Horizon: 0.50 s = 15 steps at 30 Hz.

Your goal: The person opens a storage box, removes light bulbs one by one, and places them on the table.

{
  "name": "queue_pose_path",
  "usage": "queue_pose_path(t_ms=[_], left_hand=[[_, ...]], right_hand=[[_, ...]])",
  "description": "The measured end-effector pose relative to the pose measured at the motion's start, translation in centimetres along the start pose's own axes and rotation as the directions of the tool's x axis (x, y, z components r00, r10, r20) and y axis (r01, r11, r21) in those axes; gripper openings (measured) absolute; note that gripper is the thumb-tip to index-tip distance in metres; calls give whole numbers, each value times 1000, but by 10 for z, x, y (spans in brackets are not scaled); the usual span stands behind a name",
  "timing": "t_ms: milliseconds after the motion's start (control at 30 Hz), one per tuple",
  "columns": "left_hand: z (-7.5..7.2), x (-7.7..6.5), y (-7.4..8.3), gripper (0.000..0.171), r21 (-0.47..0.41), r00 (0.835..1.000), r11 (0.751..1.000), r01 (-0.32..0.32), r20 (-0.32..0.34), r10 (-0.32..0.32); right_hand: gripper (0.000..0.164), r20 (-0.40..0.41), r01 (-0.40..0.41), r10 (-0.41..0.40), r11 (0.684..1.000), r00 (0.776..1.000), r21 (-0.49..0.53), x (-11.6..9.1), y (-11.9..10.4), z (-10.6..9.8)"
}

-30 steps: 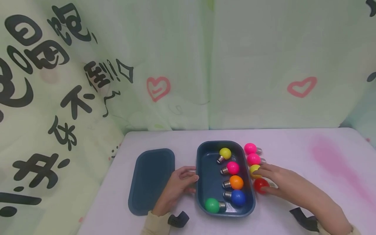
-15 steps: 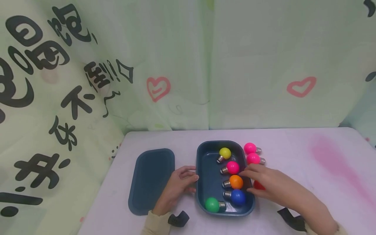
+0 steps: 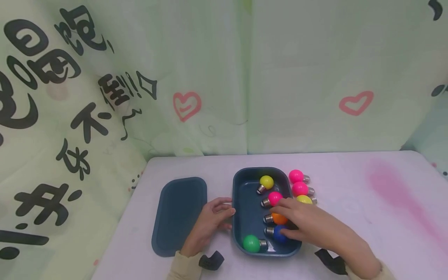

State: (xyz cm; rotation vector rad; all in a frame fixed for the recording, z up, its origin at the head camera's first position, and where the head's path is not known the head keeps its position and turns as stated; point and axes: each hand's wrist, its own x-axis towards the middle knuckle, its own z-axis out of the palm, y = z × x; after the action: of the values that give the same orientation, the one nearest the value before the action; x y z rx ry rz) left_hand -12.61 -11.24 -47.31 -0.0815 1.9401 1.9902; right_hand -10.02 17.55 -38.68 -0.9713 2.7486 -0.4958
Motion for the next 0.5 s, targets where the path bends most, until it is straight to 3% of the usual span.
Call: queue_pose_path(t_ms=[233, 500], left_hand=[[0, 0, 1, 48, 3, 1000, 1000, -5, 0, 5], [0, 0, 1, 48, -12, 1000, 1000, 5, 1, -5]], right_hand=[[46, -16, 97, -98, 994, 995, -45, 7, -9, 7], [49, -8, 138, -139, 985, 990, -101, 13, -17, 17]])
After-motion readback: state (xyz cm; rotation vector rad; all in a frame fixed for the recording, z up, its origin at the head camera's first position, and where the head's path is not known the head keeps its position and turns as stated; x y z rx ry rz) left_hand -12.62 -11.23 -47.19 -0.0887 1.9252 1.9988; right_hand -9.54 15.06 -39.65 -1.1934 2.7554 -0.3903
